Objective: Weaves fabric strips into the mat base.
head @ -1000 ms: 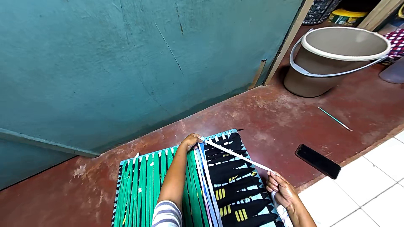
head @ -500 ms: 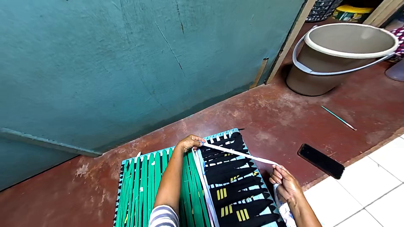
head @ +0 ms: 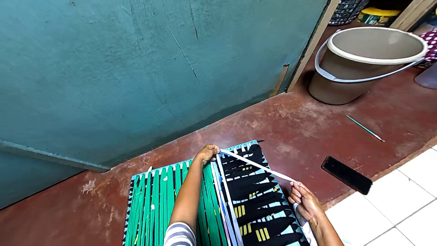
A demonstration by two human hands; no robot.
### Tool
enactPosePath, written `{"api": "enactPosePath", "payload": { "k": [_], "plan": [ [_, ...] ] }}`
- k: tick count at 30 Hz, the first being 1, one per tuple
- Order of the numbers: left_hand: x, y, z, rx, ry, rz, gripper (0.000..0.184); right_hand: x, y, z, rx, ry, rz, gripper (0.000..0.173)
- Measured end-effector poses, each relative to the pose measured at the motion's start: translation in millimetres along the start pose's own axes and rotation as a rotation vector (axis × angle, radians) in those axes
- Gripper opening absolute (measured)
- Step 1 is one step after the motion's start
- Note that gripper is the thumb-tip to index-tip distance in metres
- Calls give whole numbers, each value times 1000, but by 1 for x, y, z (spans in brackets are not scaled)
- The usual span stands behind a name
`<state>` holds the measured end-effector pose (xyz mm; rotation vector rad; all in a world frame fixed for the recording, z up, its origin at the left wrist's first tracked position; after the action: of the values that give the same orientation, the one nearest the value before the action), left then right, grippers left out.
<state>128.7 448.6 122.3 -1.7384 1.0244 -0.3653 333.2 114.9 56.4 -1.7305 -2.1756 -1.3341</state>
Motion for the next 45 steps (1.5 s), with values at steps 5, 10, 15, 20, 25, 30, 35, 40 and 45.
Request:
{"api": "enactPosePath", "payload": {
  "k": [5,10,15,20,25,30,35,40,45],
  "plan": [
    [16,6,-1,-42,-215,-422,8,3,-9,-1,49,-11,-15,34],
    [15,7,8,-49,-336,-490,16,2,-26,0,76,4,-46,33],
    [9,18,22,13,-337,225,20,3,-38,-8,90,-4,-207,28],
    [13,19,26,-85,-272,580,22,8,-40,-15,45,-10,-325,25],
    [20,16,29,-128,-272,653,23,8,-44,-21,10,-16,-386,23],
    [22,23,31,-118,-279,660,24,8,-45,-28,-30,-25,-461,20],
    [23,29,26,-71,-281,719,25,2,-47,-33,-37,-61,-622,19],
    [31,29,21,-31,-306,848,27,-6,-49,-45,-140,-40,-1075,20],
    [44,45,11,119,-370,972,31,-5,-51,-66,-116,102,-1578,33]
  ]
}}
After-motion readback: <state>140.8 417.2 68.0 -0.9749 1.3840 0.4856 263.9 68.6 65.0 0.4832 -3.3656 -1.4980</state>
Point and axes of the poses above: each hand's wrist, its own z-axis towards the middle knuckle, its own x-axis out of the palm, y = z × x, the point moved 1 cm from there along z, towards the middle knuckle, and after that the axes turned 11 degrees about x, right-handed, at the moved point
